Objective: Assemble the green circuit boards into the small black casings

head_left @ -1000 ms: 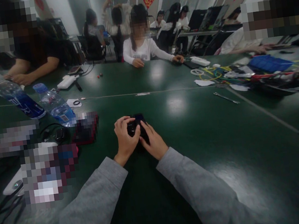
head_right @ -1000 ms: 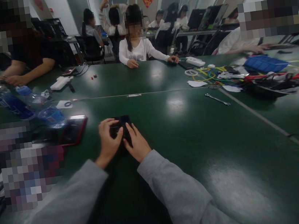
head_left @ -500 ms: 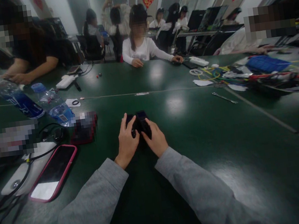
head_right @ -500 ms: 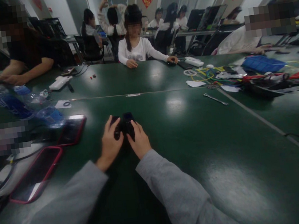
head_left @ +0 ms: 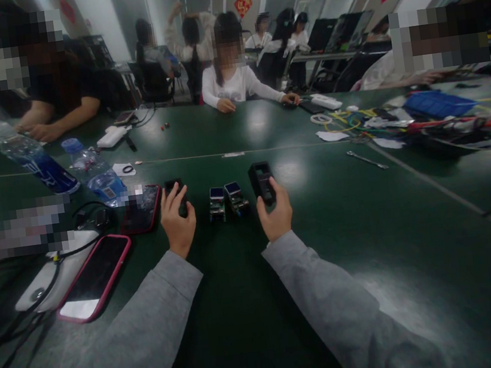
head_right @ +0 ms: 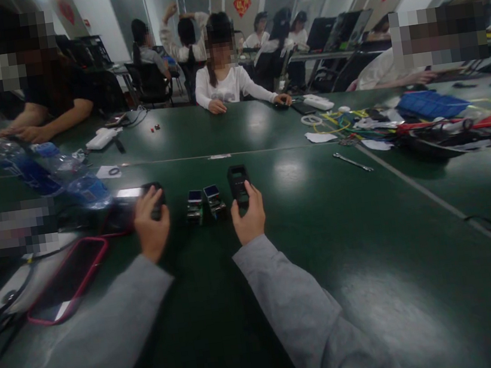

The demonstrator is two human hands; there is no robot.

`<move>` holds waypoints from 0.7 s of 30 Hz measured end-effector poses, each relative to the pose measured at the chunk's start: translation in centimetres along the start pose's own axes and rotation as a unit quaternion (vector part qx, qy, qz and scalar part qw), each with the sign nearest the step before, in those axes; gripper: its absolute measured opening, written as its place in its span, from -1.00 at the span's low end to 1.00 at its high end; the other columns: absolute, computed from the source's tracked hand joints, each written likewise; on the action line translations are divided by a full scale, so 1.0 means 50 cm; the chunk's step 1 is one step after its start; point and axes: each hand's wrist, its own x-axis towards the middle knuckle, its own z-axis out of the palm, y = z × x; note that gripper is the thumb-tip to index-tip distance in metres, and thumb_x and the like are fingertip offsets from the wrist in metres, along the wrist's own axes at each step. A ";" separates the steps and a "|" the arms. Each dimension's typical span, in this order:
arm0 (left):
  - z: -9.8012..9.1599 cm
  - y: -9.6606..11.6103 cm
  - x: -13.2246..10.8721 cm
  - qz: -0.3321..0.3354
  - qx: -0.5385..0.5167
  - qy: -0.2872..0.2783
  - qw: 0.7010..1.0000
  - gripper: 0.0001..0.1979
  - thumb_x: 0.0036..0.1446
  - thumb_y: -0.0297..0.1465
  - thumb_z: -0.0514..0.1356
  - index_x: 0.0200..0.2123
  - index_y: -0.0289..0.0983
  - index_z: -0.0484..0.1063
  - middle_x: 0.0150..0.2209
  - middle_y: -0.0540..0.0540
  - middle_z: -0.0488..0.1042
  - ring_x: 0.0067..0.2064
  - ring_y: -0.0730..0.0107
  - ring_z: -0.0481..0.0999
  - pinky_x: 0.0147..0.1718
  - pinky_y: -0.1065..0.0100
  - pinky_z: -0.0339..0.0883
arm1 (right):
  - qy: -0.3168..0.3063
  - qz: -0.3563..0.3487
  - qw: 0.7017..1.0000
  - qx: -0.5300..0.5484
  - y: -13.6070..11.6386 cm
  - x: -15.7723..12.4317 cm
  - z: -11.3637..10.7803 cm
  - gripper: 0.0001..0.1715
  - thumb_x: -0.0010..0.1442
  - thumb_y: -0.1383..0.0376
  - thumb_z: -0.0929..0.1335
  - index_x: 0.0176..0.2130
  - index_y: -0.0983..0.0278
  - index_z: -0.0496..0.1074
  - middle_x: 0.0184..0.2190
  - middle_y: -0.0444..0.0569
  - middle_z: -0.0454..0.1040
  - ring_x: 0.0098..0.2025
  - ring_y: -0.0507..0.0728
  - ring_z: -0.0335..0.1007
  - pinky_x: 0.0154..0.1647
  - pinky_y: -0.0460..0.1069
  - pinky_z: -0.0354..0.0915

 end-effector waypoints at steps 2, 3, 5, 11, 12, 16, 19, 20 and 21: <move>0.007 -0.002 -0.008 0.012 0.001 -0.031 0.999 -0.57 0.19 -0.48 0.09 0.13 -0.19 0.40 0.23 -0.13 0.35 0.37 0.12 0.09 0.31 -0.12 0.06 | -0.038 0.002 0.999 -0.005 0.009 -0.005 0.007 -0.40 0.25 0.25 0.24 0.24 0.31 0.18 0.13 0.20 0.29 0.19 0.26 0.23 0.20 0.27 0.25; 0.011 0.000 -0.012 0.023 -0.003 -0.058 0.998 -0.57 0.19 -0.47 0.10 0.14 -0.20 0.39 0.23 -0.13 0.35 0.38 0.12 0.08 0.30 -0.12 0.06 | -0.057 0.009 0.998 -0.009 0.014 -0.009 0.011 -0.40 0.24 0.26 0.24 0.24 0.31 0.19 0.11 0.20 0.30 0.18 0.26 0.25 0.19 0.27 0.26; 0.020 0.005 -0.019 0.040 -0.011 -0.127 0.991 -0.57 0.20 -0.44 0.10 0.15 -0.22 0.38 0.22 -0.15 0.36 0.37 0.11 0.10 0.28 -0.12 0.11 | -0.090 0.030 0.995 -0.018 0.026 -0.015 0.019 -0.40 0.21 0.27 0.25 0.22 0.32 0.20 0.08 0.21 0.31 0.14 0.26 0.28 0.15 0.25 0.30; 0.023 0.015 -0.019 0.030 0.021 -0.197 0.980 -0.53 0.27 -0.20 0.07 0.20 -0.19 0.30 0.24 -0.16 0.34 0.38 0.03 0.06 0.28 -0.26 -0.10 | -0.076 0.063 0.989 -0.106 0.025 -0.018 0.017 -0.42 0.26 0.12 0.23 0.21 0.28 0.25 0.18 0.24 0.21 0.25 0.39 0.08 0.17 0.42 0.13; 0.020 0.018 -0.017 0.045 0.024 -0.199 0.979 -0.50 0.25 -0.17 0.09 0.22 -0.17 0.28 0.25 -0.16 0.33 0.38 0.03 0.03 0.29 -0.26 -0.14 | -0.065 0.052 0.989 -0.120 0.015 -0.016 0.012 -0.42 0.29 0.09 0.21 0.23 0.23 0.23 0.23 0.20 0.17 0.30 0.39 0.00 0.20 0.44 0.06; 0.011 0.031 -0.011 0.142 0.031 -0.247 0.958 -0.43 0.14 -0.09 0.20 0.19 -0.13 0.32 0.24 -0.16 0.33 0.37 -0.01 0.06 0.31 -0.23 -0.22 | -0.153 -0.063 0.977 -0.137 -0.027 -0.015 0.001 -0.37 0.31 0.06 0.22 0.31 0.05 0.09 0.38 -0.03 -0.04 0.41 0.31 -0.24 0.32 0.41 -0.20; 0.017 0.030 -0.013 0.174 0.030 -0.269 0.947 -0.51 0.15 -0.14 0.21 0.14 -0.10 0.38 0.22 -0.15 0.36 0.34 0.01 0.14 0.29 -0.20 -0.11 | -0.247 -0.122 0.951 -0.140 -0.034 -0.021 0.009 -0.37 0.31 0.14 0.25 0.32 0.02 0.09 0.39 -0.08 -0.07 0.42 0.28 -0.25 0.35 0.39 -0.28; 0.021 0.028 -0.014 0.173 0.029 -0.268 0.947 -0.54 0.16 -0.17 0.20 0.13 -0.10 0.39 0.22 -0.15 0.36 0.33 0.02 0.16 0.28 -0.18 -0.07 | -0.261 -0.126 0.947 -0.140 -0.032 -0.023 0.013 -0.37 0.31 0.19 0.24 0.32 0.02 0.09 0.39 -0.08 -0.06 0.42 0.27 -0.24 0.36 0.38 -0.29; 0.026 0.025 -0.015 0.170 0.030 -0.266 0.948 -0.56 0.18 -0.19 0.20 0.12 -0.10 0.39 0.21 -0.16 0.37 0.33 0.03 0.18 0.27 -0.17 -0.04 | -0.267 -0.126 0.945 -0.142 -0.029 -0.024 0.017 -0.37 0.32 0.22 0.24 0.33 0.02 0.08 0.39 -0.07 -0.05 0.42 0.27 -0.24 0.36 0.38 -0.28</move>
